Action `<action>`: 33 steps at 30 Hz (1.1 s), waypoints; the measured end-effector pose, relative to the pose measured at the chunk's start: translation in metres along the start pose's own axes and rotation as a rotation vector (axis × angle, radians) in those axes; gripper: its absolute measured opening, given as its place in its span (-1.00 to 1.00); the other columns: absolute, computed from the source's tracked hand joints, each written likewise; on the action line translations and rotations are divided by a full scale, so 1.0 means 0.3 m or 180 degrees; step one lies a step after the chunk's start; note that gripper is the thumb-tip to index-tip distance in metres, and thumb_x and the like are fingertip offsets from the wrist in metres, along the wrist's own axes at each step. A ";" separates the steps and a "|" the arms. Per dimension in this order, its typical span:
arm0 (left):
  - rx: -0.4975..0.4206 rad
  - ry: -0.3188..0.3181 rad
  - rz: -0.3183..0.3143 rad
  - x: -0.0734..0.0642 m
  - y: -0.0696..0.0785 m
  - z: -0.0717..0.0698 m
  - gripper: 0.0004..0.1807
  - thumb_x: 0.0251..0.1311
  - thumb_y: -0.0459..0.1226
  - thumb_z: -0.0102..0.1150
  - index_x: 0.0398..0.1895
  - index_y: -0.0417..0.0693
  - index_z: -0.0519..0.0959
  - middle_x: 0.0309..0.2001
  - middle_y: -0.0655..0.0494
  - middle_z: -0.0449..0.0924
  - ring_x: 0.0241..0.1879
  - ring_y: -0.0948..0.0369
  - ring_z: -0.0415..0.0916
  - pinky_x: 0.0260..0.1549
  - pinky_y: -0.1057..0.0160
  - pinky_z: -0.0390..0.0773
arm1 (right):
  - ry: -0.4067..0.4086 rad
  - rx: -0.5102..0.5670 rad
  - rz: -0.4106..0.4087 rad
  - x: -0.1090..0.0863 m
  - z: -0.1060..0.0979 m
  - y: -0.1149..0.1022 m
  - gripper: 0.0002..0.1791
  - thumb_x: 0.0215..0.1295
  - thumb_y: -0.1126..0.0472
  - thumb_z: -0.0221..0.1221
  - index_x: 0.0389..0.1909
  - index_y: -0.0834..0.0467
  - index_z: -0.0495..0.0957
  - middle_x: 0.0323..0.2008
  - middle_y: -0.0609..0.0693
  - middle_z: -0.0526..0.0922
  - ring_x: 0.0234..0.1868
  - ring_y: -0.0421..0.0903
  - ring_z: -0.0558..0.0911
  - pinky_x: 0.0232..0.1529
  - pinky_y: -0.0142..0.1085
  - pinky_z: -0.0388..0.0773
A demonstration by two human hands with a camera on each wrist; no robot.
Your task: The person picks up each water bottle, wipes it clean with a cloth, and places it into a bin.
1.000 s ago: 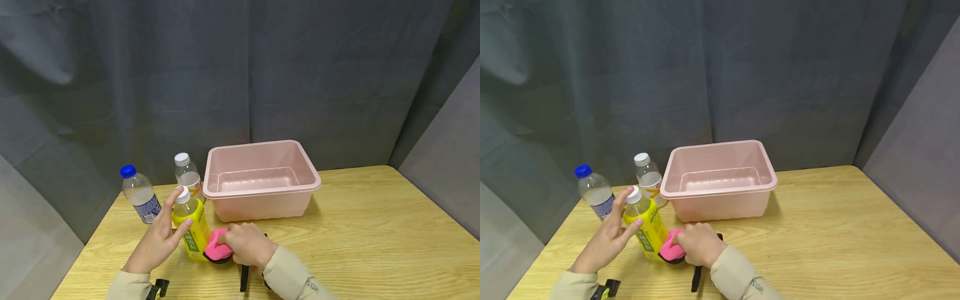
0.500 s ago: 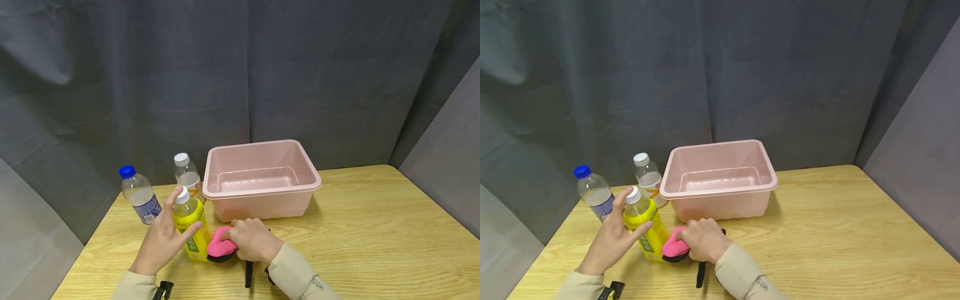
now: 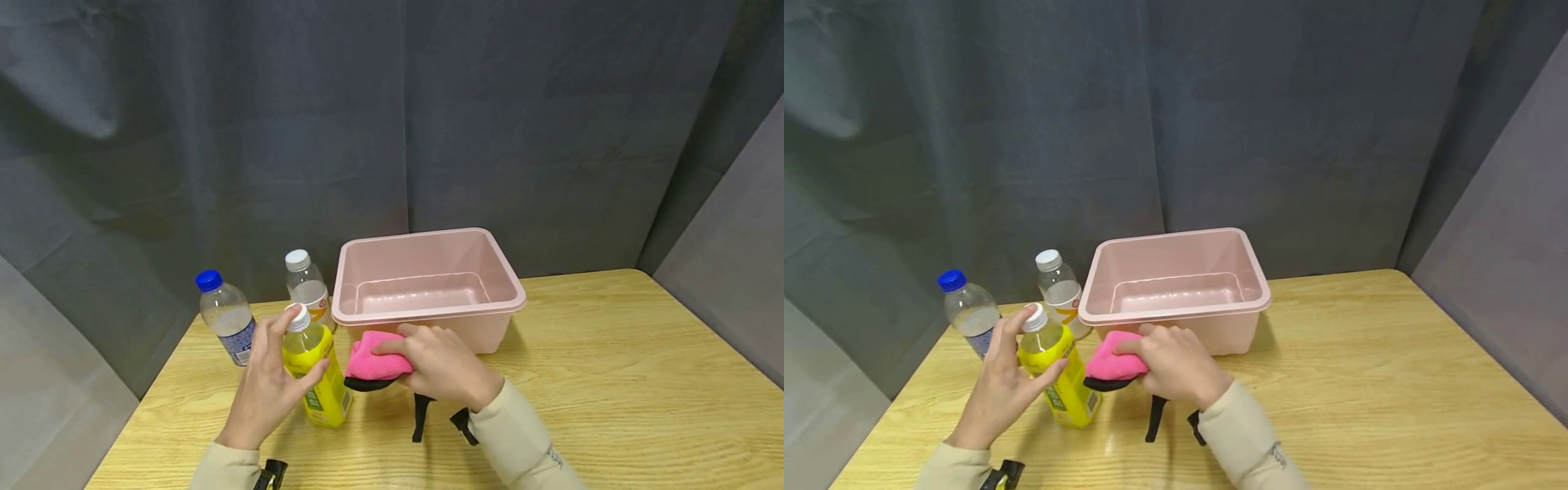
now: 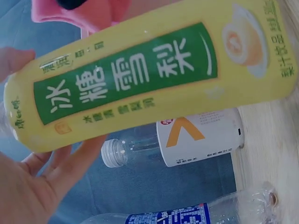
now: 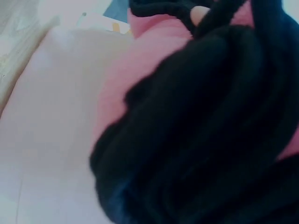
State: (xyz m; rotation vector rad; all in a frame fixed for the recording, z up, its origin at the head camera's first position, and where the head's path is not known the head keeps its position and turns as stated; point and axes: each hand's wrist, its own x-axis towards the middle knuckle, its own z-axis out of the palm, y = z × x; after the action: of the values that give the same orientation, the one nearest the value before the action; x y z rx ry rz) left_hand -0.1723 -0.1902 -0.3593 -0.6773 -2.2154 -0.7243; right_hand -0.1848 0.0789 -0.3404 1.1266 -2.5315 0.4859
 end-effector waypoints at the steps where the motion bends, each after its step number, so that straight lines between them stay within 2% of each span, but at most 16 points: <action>1: -0.0051 -0.0013 0.0011 0.000 -0.002 -0.003 -0.02 -0.14 -0.41 0.58 0.41 -0.09 0.26 0.01 -0.22 0.38 -0.03 -0.09 0.48 -0.11 -0.19 0.64 | 0.0047 0.0031 -0.0015 0.000 -0.002 0.004 -0.58 0.02 0.27 0.48 -0.03 -0.02 0.74 -0.32 -0.08 0.59 -0.42 -0.09 0.61 -0.50 -0.23 0.57; 4: -0.0198 -0.0100 -0.0007 -0.003 -0.008 -0.017 -0.02 -0.13 -0.46 0.55 0.43 -0.09 0.26 0.02 -0.16 0.41 -0.03 -0.02 0.49 -0.17 -0.09 0.66 | 0.0185 0.0110 -0.0069 0.001 -0.005 0.012 -0.59 0.03 0.27 0.48 -0.03 0.01 0.74 -0.22 -0.04 0.67 -0.29 -0.06 0.66 -0.36 -0.19 0.64; 7: -0.0339 -0.0242 -0.0078 -0.006 -0.017 -0.035 0.00 -0.13 -0.53 0.50 0.46 -0.07 0.25 0.13 -0.16 0.49 0.00 -0.02 0.53 -0.22 -0.05 0.67 | 0.0293 0.0151 -0.0094 0.004 -0.009 0.013 -0.57 0.02 0.26 0.48 -0.01 0.02 0.74 -0.20 -0.04 0.68 -0.27 -0.07 0.66 -0.31 -0.19 0.63; 10: -0.0458 -0.0352 -0.0123 -0.008 -0.027 -0.051 0.02 -0.12 -0.58 0.46 0.49 -0.08 0.23 0.23 -0.24 0.50 0.04 -0.13 0.58 -0.19 -0.14 0.68 | 0.0364 0.0148 -0.0111 0.005 -0.018 0.010 -0.54 0.00 0.28 0.47 0.01 0.01 0.74 -0.23 -0.06 0.65 -0.32 -0.11 0.62 -0.36 -0.25 0.58; 13: -0.0561 -0.0427 -0.0097 -0.008 -0.038 -0.060 0.02 -0.11 -0.62 0.41 0.48 -0.09 0.18 0.25 -0.33 0.49 0.07 -0.26 0.57 -0.16 -0.22 0.67 | 0.0457 0.0159 -0.0158 0.003 -0.030 0.007 -0.49 -0.05 0.36 0.43 0.02 0.02 0.73 -0.29 -0.06 0.61 -0.40 -0.13 0.56 -0.44 -0.32 0.51; 16: -0.0700 -0.0486 -0.0075 -0.005 -0.043 -0.063 -0.01 -0.09 -0.66 0.36 0.46 -0.10 0.17 0.27 -0.37 0.45 0.12 -0.34 0.52 -0.20 -0.22 0.69 | 0.0560 0.0238 -0.0178 0.002 -0.037 0.007 -0.46 -0.08 0.43 0.40 0.02 0.04 0.72 -0.33 -0.05 0.57 -0.46 -0.16 0.50 -0.49 -0.39 0.45; 19: -0.0800 -0.0544 -0.0166 -0.006 -0.041 -0.065 -0.03 -0.07 -0.67 0.33 0.45 -0.05 0.19 0.31 -0.35 0.38 0.11 -0.36 0.51 -0.25 -0.19 0.71 | 0.0682 0.0283 -0.0188 0.001 -0.035 0.011 -0.43 -0.10 0.48 0.38 0.03 0.06 0.72 -0.36 -0.04 0.55 -0.48 -0.16 0.48 -0.51 -0.41 0.45; 22: -0.0822 -0.0568 -0.0260 -0.008 -0.038 -0.066 -0.04 -0.05 -0.67 0.32 0.46 -0.03 0.21 0.31 -0.33 0.36 0.09 -0.32 0.51 -0.26 -0.14 0.72 | 0.0902 0.0292 -0.0202 0.006 -0.024 0.010 -0.41 -0.12 0.48 0.40 0.05 0.08 0.72 -0.32 -0.02 0.58 -0.47 -0.13 0.52 -0.49 -0.36 0.51; 27: -0.0837 -0.0587 -0.0230 -0.010 -0.039 -0.060 -0.04 -0.03 -0.68 0.26 0.48 -0.02 0.19 0.30 -0.38 0.39 0.03 -0.33 0.56 -0.34 0.04 0.75 | 0.1318 0.0505 -0.0238 0.026 0.005 -0.013 -0.37 -0.13 0.44 0.49 0.10 0.12 0.70 -0.15 0.08 0.63 -0.30 -0.03 0.64 -0.31 -0.18 0.65; 29: -0.0869 -0.0594 -0.0180 -0.009 -0.040 -0.054 -0.03 -0.04 -0.69 0.24 0.48 -0.03 0.17 0.27 -0.41 0.42 0.01 -0.35 0.57 -0.38 0.11 0.75 | 0.1322 0.0499 -0.0271 0.033 0.019 -0.025 -0.36 -0.12 0.43 0.49 0.11 0.11 0.69 -0.14 0.09 0.62 -0.28 -0.03 0.64 -0.30 -0.16 0.66; 33: -0.0828 -0.0569 -0.0113 -0.007 -0.036 -0.036 -0.01 -0.03 -0.66 0.28 0.49 -0.02 0.15 0.21 -0.43 0.47 0.01 -0.36 0.57 -0.39 0.21 0.73 | 0.1084 0.0333 -0.0294 0.037 0.048 -0.048 -0.38 -0.06 0.42 0.46 0.13 0.07 0.68 -0.16 0.07 0.61 -0.37 -0.06 0.60 -0.41 -0.23 0.63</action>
State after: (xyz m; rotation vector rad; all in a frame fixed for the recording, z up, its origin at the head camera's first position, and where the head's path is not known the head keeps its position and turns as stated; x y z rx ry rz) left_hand -0.1730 -0.2055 -0.3575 -0.8615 -2.3211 -1.0169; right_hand -0.1830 0.0564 -0.3460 1.0863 -2.1735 0.7256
